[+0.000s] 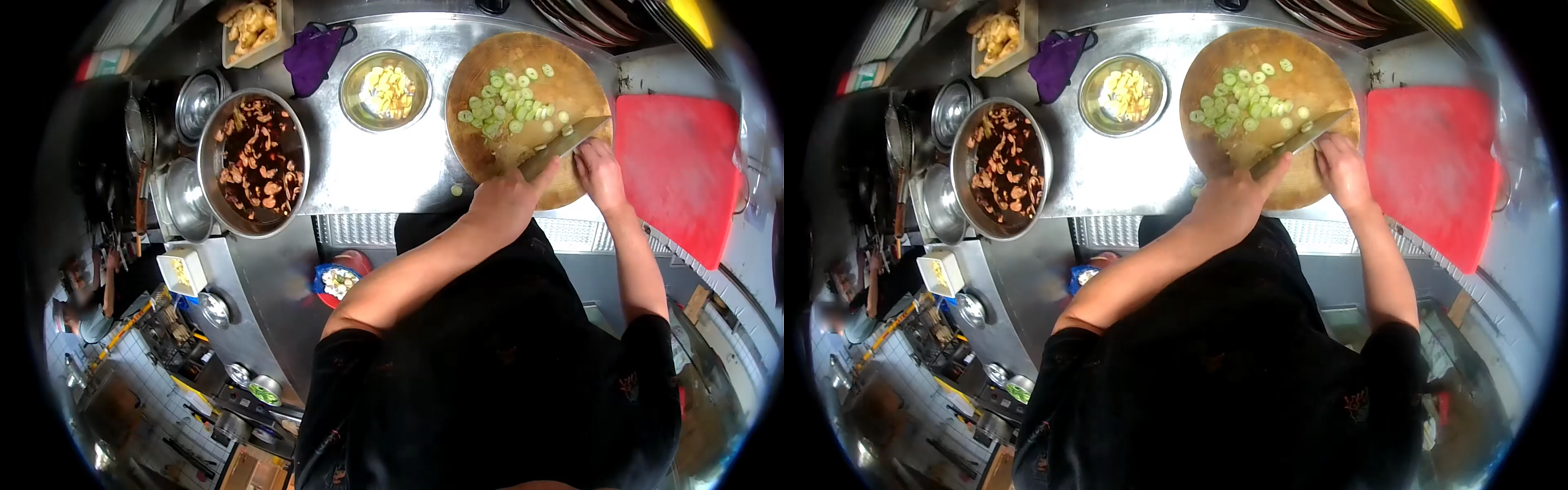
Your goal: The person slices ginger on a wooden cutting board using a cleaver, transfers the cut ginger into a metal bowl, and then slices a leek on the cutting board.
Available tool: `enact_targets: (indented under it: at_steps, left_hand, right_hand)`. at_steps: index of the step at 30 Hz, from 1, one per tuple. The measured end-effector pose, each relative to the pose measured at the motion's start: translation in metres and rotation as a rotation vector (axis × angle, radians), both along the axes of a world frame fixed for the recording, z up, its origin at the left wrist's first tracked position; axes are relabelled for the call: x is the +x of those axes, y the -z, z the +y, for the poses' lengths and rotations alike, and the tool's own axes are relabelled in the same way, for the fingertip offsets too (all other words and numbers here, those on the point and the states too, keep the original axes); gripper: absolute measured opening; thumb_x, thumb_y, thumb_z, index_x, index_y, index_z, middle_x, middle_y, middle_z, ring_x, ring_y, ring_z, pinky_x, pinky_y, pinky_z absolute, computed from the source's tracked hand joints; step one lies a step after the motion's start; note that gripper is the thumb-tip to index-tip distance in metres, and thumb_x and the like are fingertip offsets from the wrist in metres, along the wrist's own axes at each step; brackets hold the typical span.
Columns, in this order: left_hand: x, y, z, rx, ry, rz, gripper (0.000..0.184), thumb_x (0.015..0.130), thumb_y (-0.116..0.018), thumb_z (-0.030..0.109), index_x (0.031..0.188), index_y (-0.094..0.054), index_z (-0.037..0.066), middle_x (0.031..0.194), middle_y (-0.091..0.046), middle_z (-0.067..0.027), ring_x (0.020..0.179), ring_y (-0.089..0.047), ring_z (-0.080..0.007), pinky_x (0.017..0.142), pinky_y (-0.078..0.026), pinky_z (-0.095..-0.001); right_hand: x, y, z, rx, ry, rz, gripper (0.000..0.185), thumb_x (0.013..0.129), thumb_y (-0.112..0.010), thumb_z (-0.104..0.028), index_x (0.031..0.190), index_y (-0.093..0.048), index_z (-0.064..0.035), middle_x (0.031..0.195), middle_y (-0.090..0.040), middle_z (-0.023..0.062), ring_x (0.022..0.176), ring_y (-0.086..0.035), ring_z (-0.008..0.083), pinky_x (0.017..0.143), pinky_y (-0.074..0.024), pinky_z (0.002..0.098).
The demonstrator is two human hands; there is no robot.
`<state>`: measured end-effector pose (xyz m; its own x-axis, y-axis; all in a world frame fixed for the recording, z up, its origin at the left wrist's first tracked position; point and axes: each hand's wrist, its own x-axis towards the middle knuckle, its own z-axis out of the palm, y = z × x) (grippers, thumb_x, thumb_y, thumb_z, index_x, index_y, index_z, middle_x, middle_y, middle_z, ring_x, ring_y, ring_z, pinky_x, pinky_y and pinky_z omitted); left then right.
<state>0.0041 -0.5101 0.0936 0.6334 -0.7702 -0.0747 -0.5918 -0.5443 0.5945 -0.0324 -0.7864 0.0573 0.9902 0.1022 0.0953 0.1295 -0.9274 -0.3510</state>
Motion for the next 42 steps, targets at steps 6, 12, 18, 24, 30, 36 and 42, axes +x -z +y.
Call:
enact_targets:
  at_steps: [6,12,18,24,30,36,42]
  left_hand:
    - [0.021,-0.018,0.012,0.041,-0.051,0.158,0.074,0.097,-0.052,0.003,0.167,-0.036,0.019,0.097,-0.068,-0.0293,0.079,-0.074,-0.0441,0.071,-0.061,-0.0498]
    - [0.027,-0.014,0.011,0.162,-0.074,0.060,0.079,0.093,-0.058,0.001,0.167,-0.035,0.013,0.090,-0.066,-0.0237,0.072,-0.073,-0.0399,0.064,-0.061,-0.0492]
    - [0.012,-0.018,0.004,0.139,-0.063,-0.065,0.087,0.085,-0.062,-0.004,0.166,-0.035,0.010,0.085,-0.065,-0.0223,0.067,-0.072,-0.0396,0.062,-0.061,-0.0483]
    - [-0.004,-0.019,-0.009,0.170,-0.107,-0.052,0.073,0.088,-0.061,-0.001,0.159,-0.043,0.006,0.111,-0.068,-0.0338,0.077,-0.074,-0.0449,0.068,-0.063,-0.0506]
    - [-0.013,-0.012,-0.010,0.131,-0.187,-0.004,0.054,0.092,-0.062,0.003,0.145,-0.055,0.003,0.117,-0.069,-0.0364,0.080,-0.074,-0.0475,0.070,-0.063,-0.0518]
    - [-0.004,-0.025,0.009,0.001,-0.286,0.192,0.040,0.098,-0.071,0.019,0.134,-0.064,0.001,0.116,-0.073,-0.0274,0.092,-0.074,-0.0440,0.081,-0.061,-0.0485]
    - [0.026,0.051,0.108,-0.143,-0.883,0.450,0.025,0.101,-0.070,0.018,0.118,-0.075,0.001,0.109,-0.078,-0.0194,0.099,-0.076,-0.0360,0.092,-0.059,-0.0400]
  right_hand:
    - [-0.003,0.009,-0.006,-0.023,0.017,-0.015,0.028,0.084,-0.076,0.000,0.112,-0.072,-0.0031,0.111,-0.072,0.0160,0.106,-0.068,0.0378,0.092,-0.0567,0.0458]
    - [0.001,0.013,-0.010,0.057,0.032,-0.091,0.026,0.086,-0.076,-0.002,0.112,-0.073,-0.0037,0.111,-0.072,0.0156,0.107,-0.068,0.0374,0.094,-0.0564,0.0457]
    - [-0.002,0.004,-0.007,0.091,0.035,-0.051,0.055,0.086,-0.074,-0.002,0.140,-0.060,-0.0069,0.107,-0.067,0.0153,0.103,-0.066,0.0371,0.088,-0.0556,0.0452]
    - [0.000,0.033,-0.007,0.028,0.051,-0.422,0.063,0.083,-0.074,-0.003,0.144,-0.061,-0.0109,0.124,-0.064,0.0145,0.112,-0.064,0.0382,0.092,-0.0543,0.0521]
    - [0.010,0.042,-0.001,-0.063,-0.090,-0.428,0.058,0.080,-0.074,-0.001,0.137,-0.068,-0.0128,0.146,-0.057,0.0191,0.139,-0.052,0.0464,0.113,-0.0479,0.0571]
    - [0.010,0.053,-0.008,0.026,-0.139,-0.385,0.061,0.080,-0.073,0.001,0.140,-0.064,-0.0104,0.154,-0.052,0.0222,0.144,-0.044,0.0534,0.119,-0.0439,0.0565]
    - [0.010,0.057,-0.004,0.033,-0.144,-0.402,0.060,0.083,-0.072,0.001,0.141,-0.060,-0.0037,0.158,-0.045,0.0264,0.147,-0.039,0.0575,0.120,-0.0401,0.0603]
